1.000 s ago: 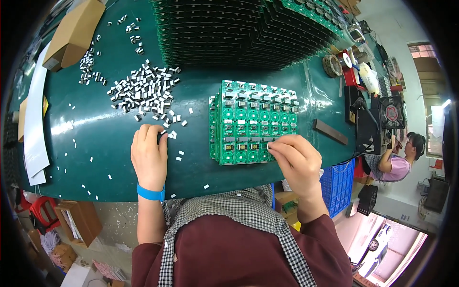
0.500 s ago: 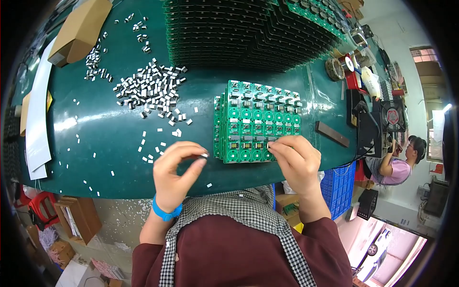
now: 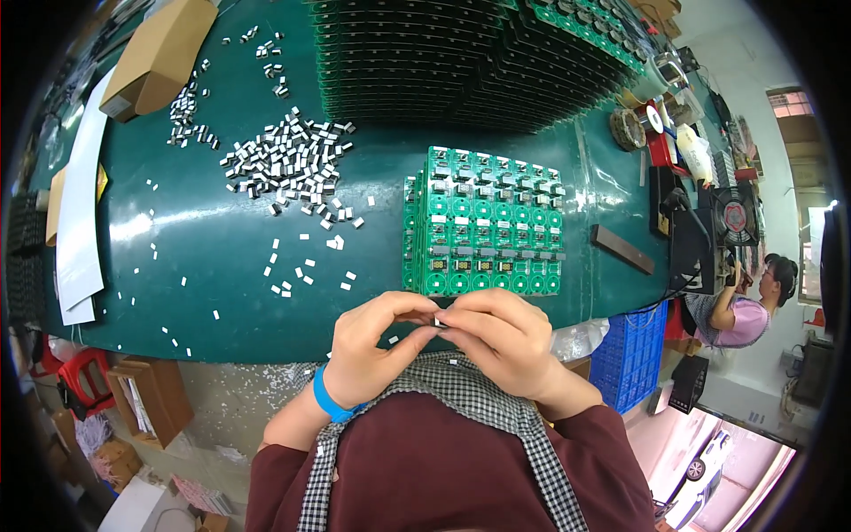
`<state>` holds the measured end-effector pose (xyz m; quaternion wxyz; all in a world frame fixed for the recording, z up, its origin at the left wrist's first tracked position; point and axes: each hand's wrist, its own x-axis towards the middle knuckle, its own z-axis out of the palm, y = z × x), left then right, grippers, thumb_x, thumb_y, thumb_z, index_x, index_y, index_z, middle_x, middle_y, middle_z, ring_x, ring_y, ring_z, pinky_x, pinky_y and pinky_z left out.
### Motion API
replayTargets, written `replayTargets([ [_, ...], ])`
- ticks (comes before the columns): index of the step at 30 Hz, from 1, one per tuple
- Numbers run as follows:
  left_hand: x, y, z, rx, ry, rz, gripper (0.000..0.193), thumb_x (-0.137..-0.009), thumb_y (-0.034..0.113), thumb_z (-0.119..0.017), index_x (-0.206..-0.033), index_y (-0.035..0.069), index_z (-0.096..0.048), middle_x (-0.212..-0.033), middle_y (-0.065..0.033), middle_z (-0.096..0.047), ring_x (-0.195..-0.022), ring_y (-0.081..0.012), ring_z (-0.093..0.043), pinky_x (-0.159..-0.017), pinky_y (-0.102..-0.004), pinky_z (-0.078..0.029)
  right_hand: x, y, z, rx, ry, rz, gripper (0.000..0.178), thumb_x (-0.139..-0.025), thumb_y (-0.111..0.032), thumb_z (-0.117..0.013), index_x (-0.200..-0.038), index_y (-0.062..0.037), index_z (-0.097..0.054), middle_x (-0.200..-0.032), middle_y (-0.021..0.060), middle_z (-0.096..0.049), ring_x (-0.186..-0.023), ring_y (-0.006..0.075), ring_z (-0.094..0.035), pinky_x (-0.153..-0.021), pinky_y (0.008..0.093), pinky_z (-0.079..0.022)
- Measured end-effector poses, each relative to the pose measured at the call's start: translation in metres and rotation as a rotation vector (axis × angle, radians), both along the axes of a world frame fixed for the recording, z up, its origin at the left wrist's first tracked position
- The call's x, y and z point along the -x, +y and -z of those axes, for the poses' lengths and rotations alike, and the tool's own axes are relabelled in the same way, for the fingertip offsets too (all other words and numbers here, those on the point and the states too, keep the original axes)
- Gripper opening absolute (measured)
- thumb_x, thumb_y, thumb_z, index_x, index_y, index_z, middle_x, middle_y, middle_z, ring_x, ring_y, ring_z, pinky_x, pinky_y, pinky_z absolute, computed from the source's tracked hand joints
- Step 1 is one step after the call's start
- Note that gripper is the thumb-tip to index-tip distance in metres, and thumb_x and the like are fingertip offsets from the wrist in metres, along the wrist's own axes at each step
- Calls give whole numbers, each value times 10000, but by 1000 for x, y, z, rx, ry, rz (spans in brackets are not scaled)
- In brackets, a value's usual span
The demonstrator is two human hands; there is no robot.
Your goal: The person attaches small components onto circuit boards by hand and stacks the assembled circuit boards on the workbench.
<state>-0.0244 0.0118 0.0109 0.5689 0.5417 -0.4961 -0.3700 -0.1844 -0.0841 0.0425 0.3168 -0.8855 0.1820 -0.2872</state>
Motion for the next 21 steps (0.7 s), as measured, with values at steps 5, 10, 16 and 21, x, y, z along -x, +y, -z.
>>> replayTargets([
  [5, -1, 0, 2, 54, 10, -5, 258, -745, -70, -703, -977, 0, -614, -936, -117, -672, -846, -210, -683, -743, -302, -559, 0, 2, 5, -168, -43, 17, 209, -725, 17, -736, -921, -21, -672, -893, 86, -649, -742, 207, -648, -608, 294, -527],
  [10, -4, -3, 4, 228, -151, 0, 235, -722, -59, -728, -921, 10, -625, -874, -121, -686, -801, -237, -686, -694, -312, -549, 5, 7, 8, -265, -98, 51, 190, -751, 32, -721, -931, 4, -664, -902, 98, -651, -795, 186, -666, -667, 276, -553],
  [16, -6, -6, 11, 338, -221, 23, 196, -700, -35, -723, -871, 13, -640, -872, -107, -666, -786, -255, -666, -674, -313, -538, 9, 9, 13, -998, -211, 30, 192, -794, 40, -695, -980, 37, -648, -961, 134, -641, -857, 175, -669, -778, 271, -577],
  [21, -6, -9, 11, 393, -245, 12, 176, -702, -31, -717, -848, 2, -624, -833, -115, -640, -737, -267, -644, -639, -331, -525, 6, 6, 10, -707, -152, -4, 222, -753, 26, -734, -961, 15, -657, -943, 116, -647, -840, 178, -671, -745, 271, -569],
])
